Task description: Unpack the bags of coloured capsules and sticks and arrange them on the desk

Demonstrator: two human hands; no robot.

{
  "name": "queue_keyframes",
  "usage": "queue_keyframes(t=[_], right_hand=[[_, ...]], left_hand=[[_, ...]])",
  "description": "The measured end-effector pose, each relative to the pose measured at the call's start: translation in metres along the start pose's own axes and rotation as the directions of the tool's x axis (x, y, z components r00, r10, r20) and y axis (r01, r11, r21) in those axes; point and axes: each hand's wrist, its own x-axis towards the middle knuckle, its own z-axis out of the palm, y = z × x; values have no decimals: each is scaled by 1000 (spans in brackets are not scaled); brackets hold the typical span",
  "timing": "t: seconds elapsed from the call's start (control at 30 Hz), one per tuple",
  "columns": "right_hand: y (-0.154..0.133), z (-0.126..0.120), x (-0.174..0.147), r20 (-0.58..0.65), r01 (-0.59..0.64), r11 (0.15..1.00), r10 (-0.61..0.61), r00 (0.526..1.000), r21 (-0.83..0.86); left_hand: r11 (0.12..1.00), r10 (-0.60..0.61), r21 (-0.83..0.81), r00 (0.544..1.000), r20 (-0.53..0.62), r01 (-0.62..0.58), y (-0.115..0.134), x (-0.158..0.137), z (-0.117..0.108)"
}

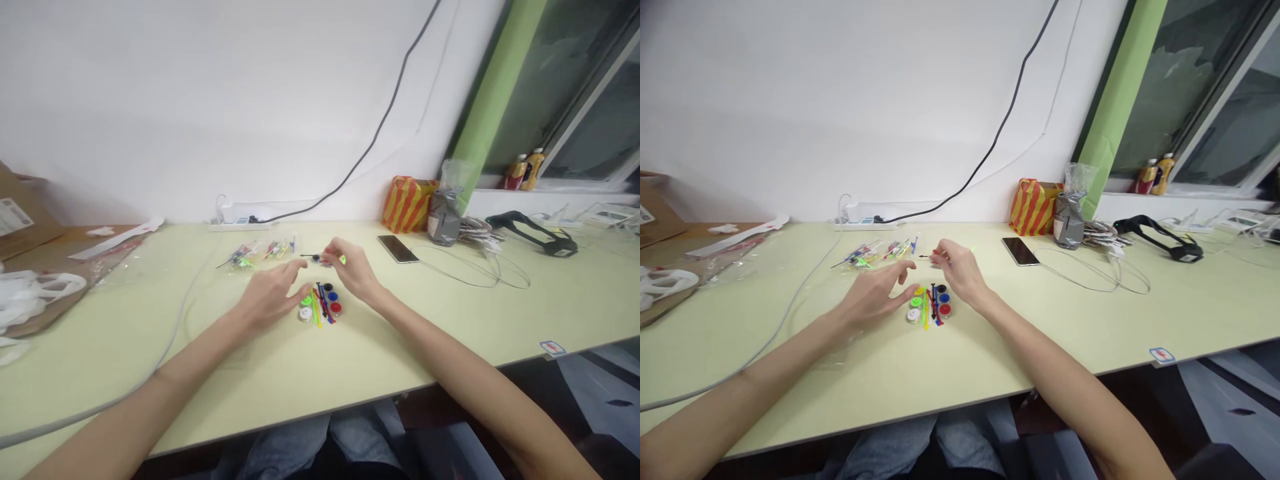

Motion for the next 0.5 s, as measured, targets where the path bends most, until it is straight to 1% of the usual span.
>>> queue_keyframes(t=[0.07,0.17,0.23,0.37,0.43,0.5], right_hand=[[-15,11,-8,93,-23,1000,22,995,6],[-30,22,-17,186,-3,1000,4,982,-8],[-33,24,-19,196,10,999,-19,980,43],[-29,21,-15,178,-19,965,-29,984,262],[-27,18,-13,203,-63,938,-8,979,341],[-25,15,-12,247,-96,923,1,969,372]], left_hand=[[999,-8,-42,1000,16,9,7,-2,6],[994,-50,-94,999,-1,50,9,-3,10],[991,-56,-127,997,-49,50,9,-4,9],[982,-26,-187,986,-163,-5,11,-2,6],[975,-8,-220,983,-186,-34,10,-2,6],[962,3,-267,984,-176,-50,7,-2,6]])
